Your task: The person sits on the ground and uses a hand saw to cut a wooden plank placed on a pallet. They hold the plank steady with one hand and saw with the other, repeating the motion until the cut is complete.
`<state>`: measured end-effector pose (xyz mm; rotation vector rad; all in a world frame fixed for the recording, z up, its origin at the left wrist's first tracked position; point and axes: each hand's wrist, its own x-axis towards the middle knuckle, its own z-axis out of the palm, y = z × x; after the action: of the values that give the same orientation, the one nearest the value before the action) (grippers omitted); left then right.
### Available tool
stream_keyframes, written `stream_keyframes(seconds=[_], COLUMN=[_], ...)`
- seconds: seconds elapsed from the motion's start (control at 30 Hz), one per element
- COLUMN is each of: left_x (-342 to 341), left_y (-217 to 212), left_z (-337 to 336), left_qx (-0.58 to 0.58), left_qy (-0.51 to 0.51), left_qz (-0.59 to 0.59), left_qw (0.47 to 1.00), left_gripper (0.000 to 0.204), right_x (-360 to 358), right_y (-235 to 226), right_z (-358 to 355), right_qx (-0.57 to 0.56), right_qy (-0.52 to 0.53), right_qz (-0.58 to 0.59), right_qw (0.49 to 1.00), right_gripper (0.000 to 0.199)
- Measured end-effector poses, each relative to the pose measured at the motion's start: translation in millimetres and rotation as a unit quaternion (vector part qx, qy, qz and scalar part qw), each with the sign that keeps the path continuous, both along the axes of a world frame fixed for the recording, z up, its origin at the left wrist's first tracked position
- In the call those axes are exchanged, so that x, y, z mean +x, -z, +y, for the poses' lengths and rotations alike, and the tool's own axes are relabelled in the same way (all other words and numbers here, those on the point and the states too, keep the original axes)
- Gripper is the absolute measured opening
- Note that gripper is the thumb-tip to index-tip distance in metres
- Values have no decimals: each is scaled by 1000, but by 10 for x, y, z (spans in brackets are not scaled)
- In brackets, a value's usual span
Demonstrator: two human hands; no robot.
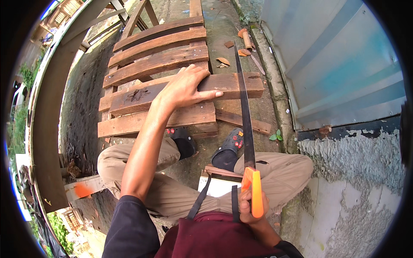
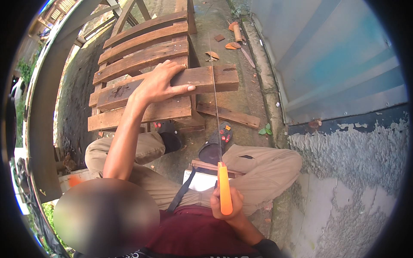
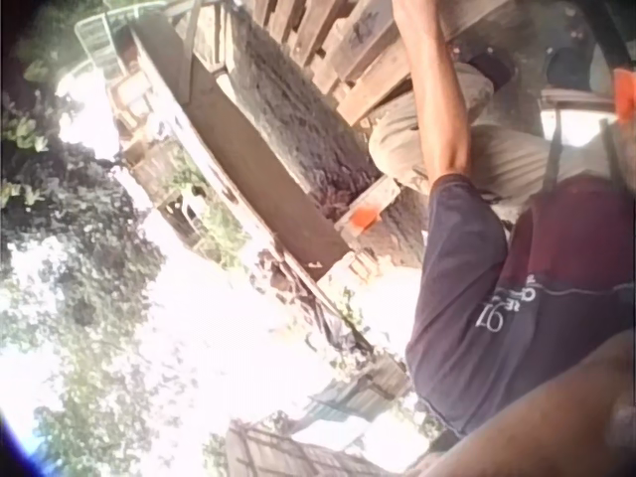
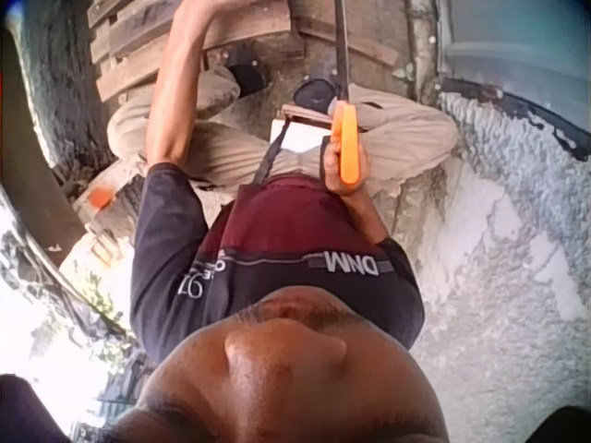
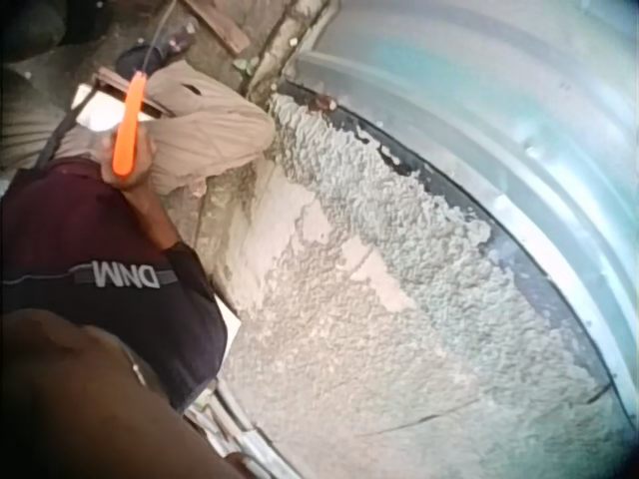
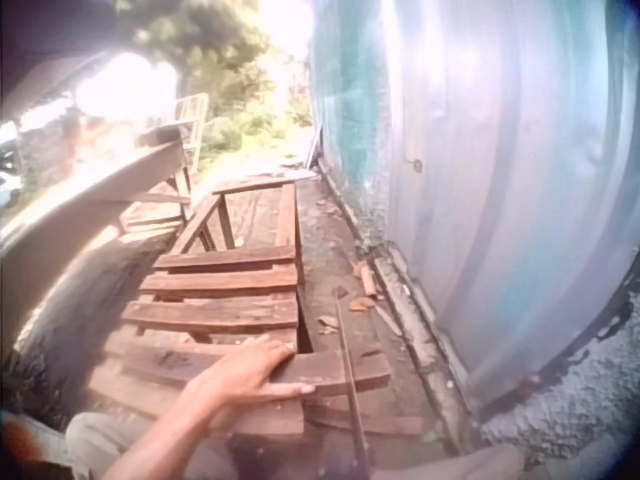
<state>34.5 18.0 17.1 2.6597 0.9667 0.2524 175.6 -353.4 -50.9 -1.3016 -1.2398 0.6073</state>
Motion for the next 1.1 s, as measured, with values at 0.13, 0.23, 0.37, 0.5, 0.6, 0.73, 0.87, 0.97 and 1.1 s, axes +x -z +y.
stream_keyframes(seconds=[0.13,0.23,0.37,0.5,0.6,0.73,0.87,0.97,1.1], left_x=[-27,32,22,77,64,72,97,15,27], left_y=[-13,-11,154,59,84,94,29,220,29], left_z=[-60,-79,-176,47,84,-96,-236,-326,-353], left_qx=[66,-28,160,23,-26,-62,-29,46,9], left_qy=[22,17,-29,-109,-147,-172,-153,-136,-115], left_qz=[-28,43,-65,61,67,76,117,56,37], left_qw=[997,999,985,992,986,980,981,988,993], left_gripper=[75,77,85,106,116,127,120,119,100], right_x=[-27,-7,92,158,193,324,255,254,197], right_y=[-123,-206,-310,-469,-1028,-1322,-1596,-1863,-1765], right_z=[3,-53,28,143,283,351,338,368,423], right_qx=[-12,-18,-65,-78,-103,-119,-149,-178,-169], right_qy=[5,18,41,41,21,-8,26,17,15], right_qz=[55,98,93,191,326,317,280,201,83], right_qw=[998,995,993,978,939,941,948,963,982], right_gripper=[25,25,24,23,23,23,23,25,25])
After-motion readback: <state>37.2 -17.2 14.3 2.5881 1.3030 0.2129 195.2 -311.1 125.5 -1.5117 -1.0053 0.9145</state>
